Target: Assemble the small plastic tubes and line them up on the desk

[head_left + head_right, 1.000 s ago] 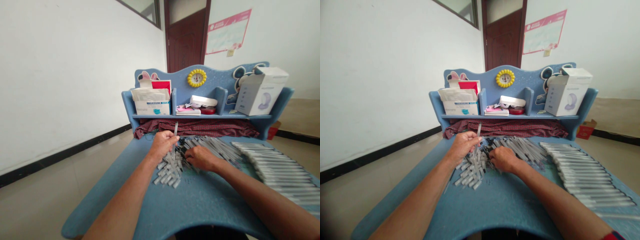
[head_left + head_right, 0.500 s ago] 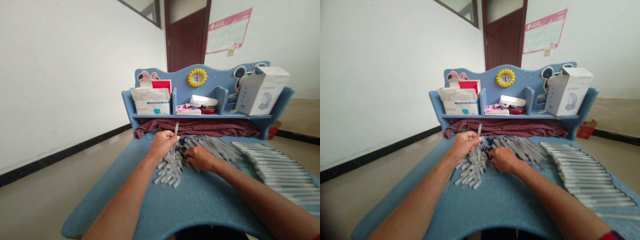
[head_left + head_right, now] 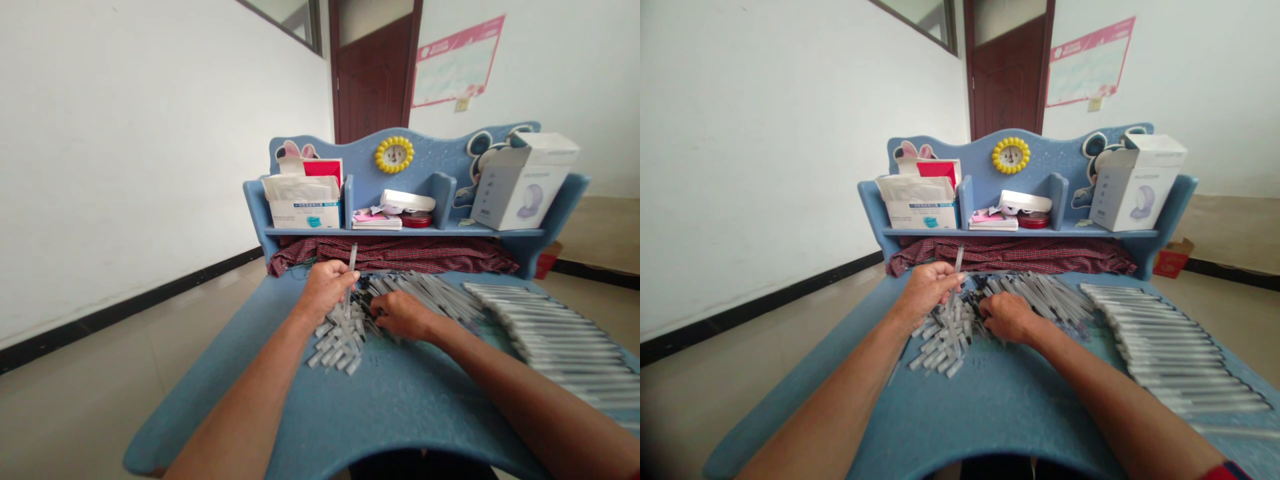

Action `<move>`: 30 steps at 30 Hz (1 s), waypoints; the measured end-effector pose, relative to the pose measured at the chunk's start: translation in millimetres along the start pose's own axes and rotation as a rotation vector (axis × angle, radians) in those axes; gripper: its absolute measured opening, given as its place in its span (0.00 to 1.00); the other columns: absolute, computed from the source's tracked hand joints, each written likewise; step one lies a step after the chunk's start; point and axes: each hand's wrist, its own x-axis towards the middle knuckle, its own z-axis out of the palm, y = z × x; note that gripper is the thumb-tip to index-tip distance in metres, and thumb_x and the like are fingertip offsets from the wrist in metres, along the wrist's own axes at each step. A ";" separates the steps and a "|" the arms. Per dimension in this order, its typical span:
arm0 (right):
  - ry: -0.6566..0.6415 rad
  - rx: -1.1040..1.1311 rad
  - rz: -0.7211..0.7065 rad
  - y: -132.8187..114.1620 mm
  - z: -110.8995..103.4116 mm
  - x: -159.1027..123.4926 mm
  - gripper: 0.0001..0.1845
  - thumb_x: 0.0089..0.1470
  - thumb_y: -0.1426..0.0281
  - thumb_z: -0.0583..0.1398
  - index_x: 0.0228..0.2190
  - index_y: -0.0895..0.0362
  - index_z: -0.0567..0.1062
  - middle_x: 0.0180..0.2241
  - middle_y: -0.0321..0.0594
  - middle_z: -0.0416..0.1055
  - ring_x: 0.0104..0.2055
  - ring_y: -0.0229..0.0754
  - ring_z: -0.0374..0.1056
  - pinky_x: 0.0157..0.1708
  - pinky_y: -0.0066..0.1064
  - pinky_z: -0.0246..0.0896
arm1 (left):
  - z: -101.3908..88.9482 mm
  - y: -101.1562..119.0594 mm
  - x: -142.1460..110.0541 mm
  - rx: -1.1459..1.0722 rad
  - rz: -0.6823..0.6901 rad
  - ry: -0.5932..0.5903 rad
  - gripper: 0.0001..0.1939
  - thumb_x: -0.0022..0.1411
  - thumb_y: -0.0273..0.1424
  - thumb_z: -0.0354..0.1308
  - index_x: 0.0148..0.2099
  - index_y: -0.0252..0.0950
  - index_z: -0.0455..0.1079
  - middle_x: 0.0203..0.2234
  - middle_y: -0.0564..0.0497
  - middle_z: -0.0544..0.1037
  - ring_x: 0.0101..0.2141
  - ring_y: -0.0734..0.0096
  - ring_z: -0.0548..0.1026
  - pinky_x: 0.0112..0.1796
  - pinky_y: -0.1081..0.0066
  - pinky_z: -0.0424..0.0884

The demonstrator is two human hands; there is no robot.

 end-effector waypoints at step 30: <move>0.032 -0.155 -0.055 -29.1 5.0 7.7 0.14 0.50 0.69 0.51 0.34 0.57 0.75 0.31 0.48 0.75 0.33 0.46 0.70 0.28 0.31 0.54 | 0.5 1.6 -2.6 0.011 0.031 0.006 0.10 0.48 0.35 0.58 0.23 0.33 0.66 0.15 0.55 0.69 0.13 0.81 0.60 0.15 0.78 0.55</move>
